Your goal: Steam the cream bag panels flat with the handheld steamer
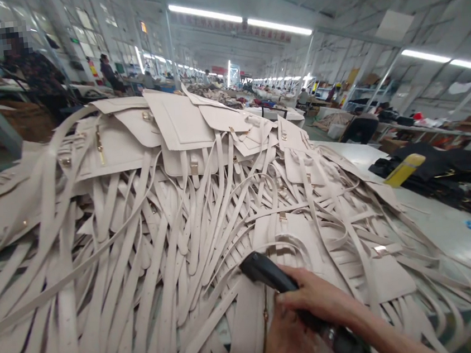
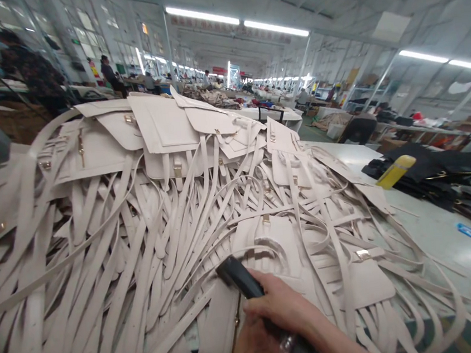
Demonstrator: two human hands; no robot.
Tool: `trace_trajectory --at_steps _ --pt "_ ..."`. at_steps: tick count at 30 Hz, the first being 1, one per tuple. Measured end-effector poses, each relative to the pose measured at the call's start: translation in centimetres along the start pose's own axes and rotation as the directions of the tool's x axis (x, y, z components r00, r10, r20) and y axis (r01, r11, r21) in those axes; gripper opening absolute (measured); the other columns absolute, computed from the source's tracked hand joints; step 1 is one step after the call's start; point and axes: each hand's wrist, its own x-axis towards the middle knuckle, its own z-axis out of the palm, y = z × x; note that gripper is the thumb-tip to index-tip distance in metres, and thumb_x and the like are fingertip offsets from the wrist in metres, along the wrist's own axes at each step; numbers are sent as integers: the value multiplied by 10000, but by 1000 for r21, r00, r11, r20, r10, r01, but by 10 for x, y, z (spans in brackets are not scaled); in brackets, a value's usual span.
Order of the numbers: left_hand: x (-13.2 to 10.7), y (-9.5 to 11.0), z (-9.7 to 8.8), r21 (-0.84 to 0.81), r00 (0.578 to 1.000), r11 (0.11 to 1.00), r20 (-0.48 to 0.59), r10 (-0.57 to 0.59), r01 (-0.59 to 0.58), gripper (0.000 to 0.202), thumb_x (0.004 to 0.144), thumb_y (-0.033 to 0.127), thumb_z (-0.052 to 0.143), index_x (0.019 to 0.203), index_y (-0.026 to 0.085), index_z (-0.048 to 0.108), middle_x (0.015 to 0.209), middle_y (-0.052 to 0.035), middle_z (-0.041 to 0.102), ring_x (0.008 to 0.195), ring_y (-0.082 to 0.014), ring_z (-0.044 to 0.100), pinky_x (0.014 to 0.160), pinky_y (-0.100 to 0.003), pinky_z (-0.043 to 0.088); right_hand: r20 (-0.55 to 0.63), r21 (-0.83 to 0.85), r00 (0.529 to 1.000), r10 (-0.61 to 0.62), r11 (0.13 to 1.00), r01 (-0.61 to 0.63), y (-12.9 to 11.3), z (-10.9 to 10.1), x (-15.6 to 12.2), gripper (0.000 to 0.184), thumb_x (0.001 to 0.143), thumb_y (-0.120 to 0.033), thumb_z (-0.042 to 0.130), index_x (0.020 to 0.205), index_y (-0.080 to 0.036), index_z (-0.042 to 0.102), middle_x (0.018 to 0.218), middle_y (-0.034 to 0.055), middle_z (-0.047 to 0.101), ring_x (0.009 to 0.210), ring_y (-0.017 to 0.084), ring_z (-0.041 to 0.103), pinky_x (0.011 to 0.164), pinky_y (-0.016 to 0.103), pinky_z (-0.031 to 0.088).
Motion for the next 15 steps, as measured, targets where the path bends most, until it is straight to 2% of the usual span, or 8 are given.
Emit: trace_trajectory --at_steps 3,6,8,11,15 --pt "-8 -2 -6 72 998 995 -7 64 -64 494 895 355 355 1363 306 202 1371 -36 332 1292 -305 172 1031 -607 123 42 6 998 45 999 -46 -13 -8 37 235 664 -195 534 898 -198 515 488 -72 453 367 103 487 347 159 361" --pt "-14 -5 -10 192 993 974 -7 122 -118 552 886 400 363 1378 266 151 1420 -64 217 1300 -340 80 994 -660 128 47 20 998 52 998 -53 -25 -22 56 238 715 -279 534 934 -206 478 546 -57 472 395 120 521 357 185 400" --pt "-15 -6 -9 231 993 967 -13 117 -111 598 868 435 389 1380 264 131 1438 -68 146 1299 -350 67 986 -654 166 46 24 998 41 999 -42 -31 -33 53 266 742 -303 519 985 -222 447 587 -56 469 426 124 541 370 194 425" --pt "-14 -6 -8 245 992 961 9 128 -126 576 882 432 353 1381 255 127 1442 -79 114 1298 -359 50 963 -666 186 70 1 996 51 999 -51 -30 -44 38 261 762 -300 508 1003 -224 443 586 -58 470 424 123 539 368 194 427" --pt "-5 2 -15 249 995 963 33 97 -102 516 903 441 278 1373 252 183 1421 -80 221 1288 -352 133 973 -669 145 98 -49 994 46 998 -42 -23 -42 27 295 692 -217 605 976 -185 533 538 -65 479 375 73 466 357 145 368"
